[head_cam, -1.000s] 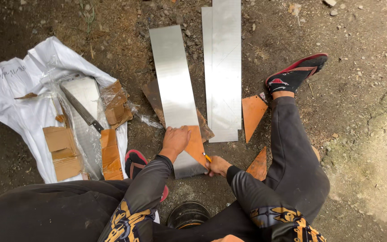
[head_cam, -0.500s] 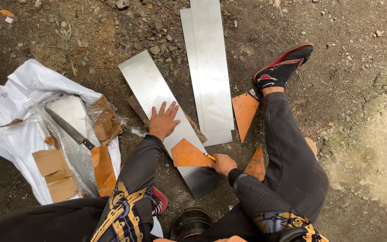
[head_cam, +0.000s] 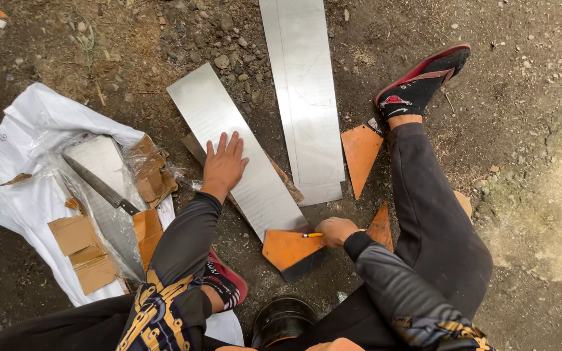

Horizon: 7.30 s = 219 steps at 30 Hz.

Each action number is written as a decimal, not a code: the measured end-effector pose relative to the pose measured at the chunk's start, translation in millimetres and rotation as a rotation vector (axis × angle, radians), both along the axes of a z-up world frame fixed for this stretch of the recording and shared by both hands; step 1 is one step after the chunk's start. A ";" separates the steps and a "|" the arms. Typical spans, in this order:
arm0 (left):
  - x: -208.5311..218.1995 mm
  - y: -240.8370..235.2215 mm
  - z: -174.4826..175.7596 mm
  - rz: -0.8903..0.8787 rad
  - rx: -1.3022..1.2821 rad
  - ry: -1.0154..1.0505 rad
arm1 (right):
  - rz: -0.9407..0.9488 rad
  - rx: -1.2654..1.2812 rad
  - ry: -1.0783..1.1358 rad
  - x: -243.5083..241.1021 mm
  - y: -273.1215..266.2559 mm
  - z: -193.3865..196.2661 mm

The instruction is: The person sits on the ground and uses a pencil and a triangular template to draw lines on two metal sheets. They repeatedly reposition the template and trace its edges to create angled cut lines on the metal surfaces.

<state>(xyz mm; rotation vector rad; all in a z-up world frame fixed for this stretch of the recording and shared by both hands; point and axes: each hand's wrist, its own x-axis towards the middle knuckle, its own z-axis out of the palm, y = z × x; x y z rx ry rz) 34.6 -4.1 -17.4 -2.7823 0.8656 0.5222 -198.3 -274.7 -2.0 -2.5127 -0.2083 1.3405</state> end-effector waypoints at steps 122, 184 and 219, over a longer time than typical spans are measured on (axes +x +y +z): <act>-232.9 37.5 -86.1 1.260 -0.497 0.370 | -1.113 -0.144 -0.621 84.3 -88.4 14.9; -266.1 18.1 -28.1 1.325 -1.023 0.275 | -0.472 0.225 -0.615 30.0 129.7 0.8; -266.3 27.7 1.6 1.371 -1.058 0.431 | -0.405 0.139 -0.584 34.5 131.5 4.2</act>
